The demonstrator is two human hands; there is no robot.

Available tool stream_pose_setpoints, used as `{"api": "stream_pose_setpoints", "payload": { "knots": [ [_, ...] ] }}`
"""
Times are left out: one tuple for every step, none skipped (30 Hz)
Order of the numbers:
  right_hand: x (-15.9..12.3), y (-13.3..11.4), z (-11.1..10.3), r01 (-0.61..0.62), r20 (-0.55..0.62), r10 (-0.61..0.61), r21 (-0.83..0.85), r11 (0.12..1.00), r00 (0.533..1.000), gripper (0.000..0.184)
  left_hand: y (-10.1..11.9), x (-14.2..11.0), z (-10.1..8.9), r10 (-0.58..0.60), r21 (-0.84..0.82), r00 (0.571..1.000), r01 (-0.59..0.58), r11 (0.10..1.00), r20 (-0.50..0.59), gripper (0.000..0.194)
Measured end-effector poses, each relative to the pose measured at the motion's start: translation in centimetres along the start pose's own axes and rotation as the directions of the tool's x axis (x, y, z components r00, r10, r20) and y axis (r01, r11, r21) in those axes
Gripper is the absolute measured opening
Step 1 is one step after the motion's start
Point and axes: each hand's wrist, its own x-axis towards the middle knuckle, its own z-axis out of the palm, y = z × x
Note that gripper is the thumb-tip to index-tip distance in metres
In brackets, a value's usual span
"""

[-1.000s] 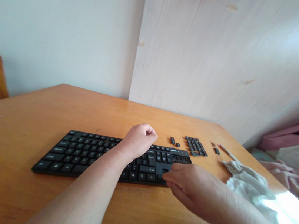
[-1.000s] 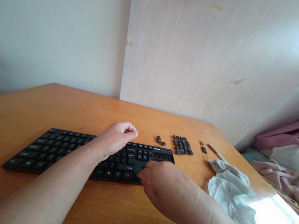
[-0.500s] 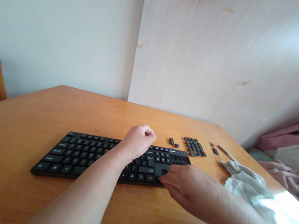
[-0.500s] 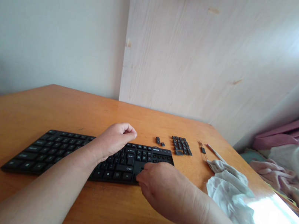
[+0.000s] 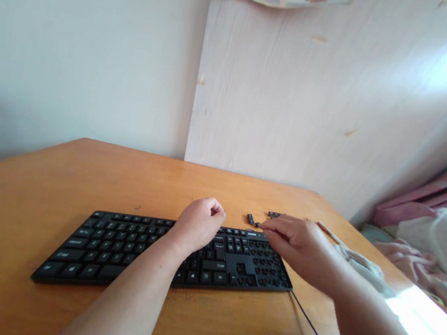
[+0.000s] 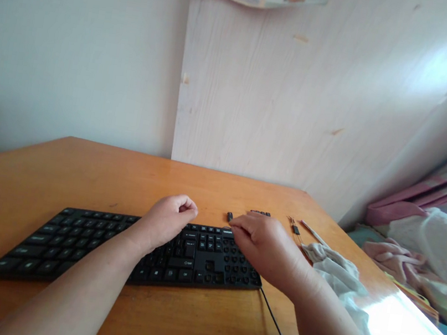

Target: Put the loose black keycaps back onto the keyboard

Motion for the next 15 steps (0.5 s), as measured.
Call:
{"api": "stream_pose_setpoints", "payload": {
  "knots": [
    [0.2, 0.4, -0.1, -0.024, -0.035, 0.024, -0.006, 1.000, 0.999, 0.026, 0.0, 0.0, 0.0, 0.007, 0.012, 1.000, -0.007, 1.000, 0.004, 0.013],
    [0.3, 0.7, -0.1, -0.042, -0.060, 0.042, -0.007, 0.999, 0.997, 0.026, 0.0, -0.1, 0.0, 0.014, 0.027, 1.000, -0.015, 1.000, 0.009, 0.012],
    [0.5, 1.1, -0.1, -0.055, -0.075, 0.054, -0.007, 0.998, 0.996, 0.026, 0.0, -0.1, 0.0, 0.021, 0.045, 1.000, -0.022, 0.999, 0.015, 0.012],
    [0.8, 1.4, 0.0, -0.067, -0.080, 0.066, -0.011, 0.998, 0.995, 0.026, 0.0, -0.2, 0.0, 0.027, 0.065, 0.999, -0.029, 0.997, 0.021, 0.013],
    [1.1, 1.8, 0.1, -0.079, -0.067, 0.078, -0.020, 0.997, 0.995, 0.026, 0.0, -0.3, 0.0, 0.033, 0.086, 0.999, -0.035, 0.996, 0.026, 0.013],
    [1.5, 2.1, 0.3, -0.092, -0.050, 0.091, -0.032, 0.995, 0.995, 0.026, 0.0, -0.3, 0.0, 0.037, 0.107, 0.999, -0.040, 0.993, 0.031, 0.013],
    [1.9, 2.5, 0.5, -0.107, -0.030, 0.106, -0.045, 0.993, 0.994, 0.026, 0.1, -0.4, 0.0, 0.038, 0.127, 0.999, -0.042, 0.991, 0.036, 0.014],
    [2.3, 2.9, 0.8, -0.118, -0.010, 0.118, -0.056, 0.991, 0.993, 0.026, 0.1, -0.4, 0.0, 0.035, 0.146, 0.999, -0.041, 0.988, 0.040, 0.014],
    [2.8, 3.3, 1.0, -0.132, 0.001, 0.132, -0.064, 0.989, 0.991, 0.025, 0.1, -0.5, 0.0, 0.032, 0.163, 0.999, -0.038, 0.986, 0.042, 0.014],
    [3.3, 3.7, 1.4, -0.147, 0.012, 0.148, -0.070, 0.987, 0.989, 0.025, 0.1, -0.5, 0.0, 0.028, 0.176, 0.999, -0.035, 0.984, 0.044, 0.014],
    [3.7, 4.1, 1.7, -0.157, 0.028, 0.159, -0.073, 0.985, 0.987, 0.026, 0.2, -0.5, 0.1, 0.023, 0.187, 0.999, -0.032, 0.982, 0.047, 0.014],
    [4.1, 4.5, 2.1, -0.168, 0.041, 0.171, -0.077, 0.983, 0.984, 0.027, 0.1, -0.5, 0.1, 0.021, 0.196, 0.999, -0.031, 0.980, 0.049, 0.014],
    [4.5, 4.9, 2.5, -0.181, 0.050, 0.186, -0.080, 0.980, 0.981, 0.027, 0.1, -0.5, 0.1, 0.022, 0.203, 0.998, -0.033, 0.979, 0.053, 0.014],
    [4.8, 5.2, 2.8, -0.193, 0.063, 0.199, -0.082, 0.978, 0.978, 0.027, 0.1, -0.5, 0.1, 0.024, 0.211, 0.998, -0.035, 0.977, 0.056, 0.014],
    [5.2, 5.6, 3.2, -0.214, 0.072, 0.220, -0.088, 0.973, 0.973, 0.027, 0.1, -0.5, 0.1, 0.025, 0.221, 0.998, -0.038, 0.975, 0.059, 0.014]
  ]
}}
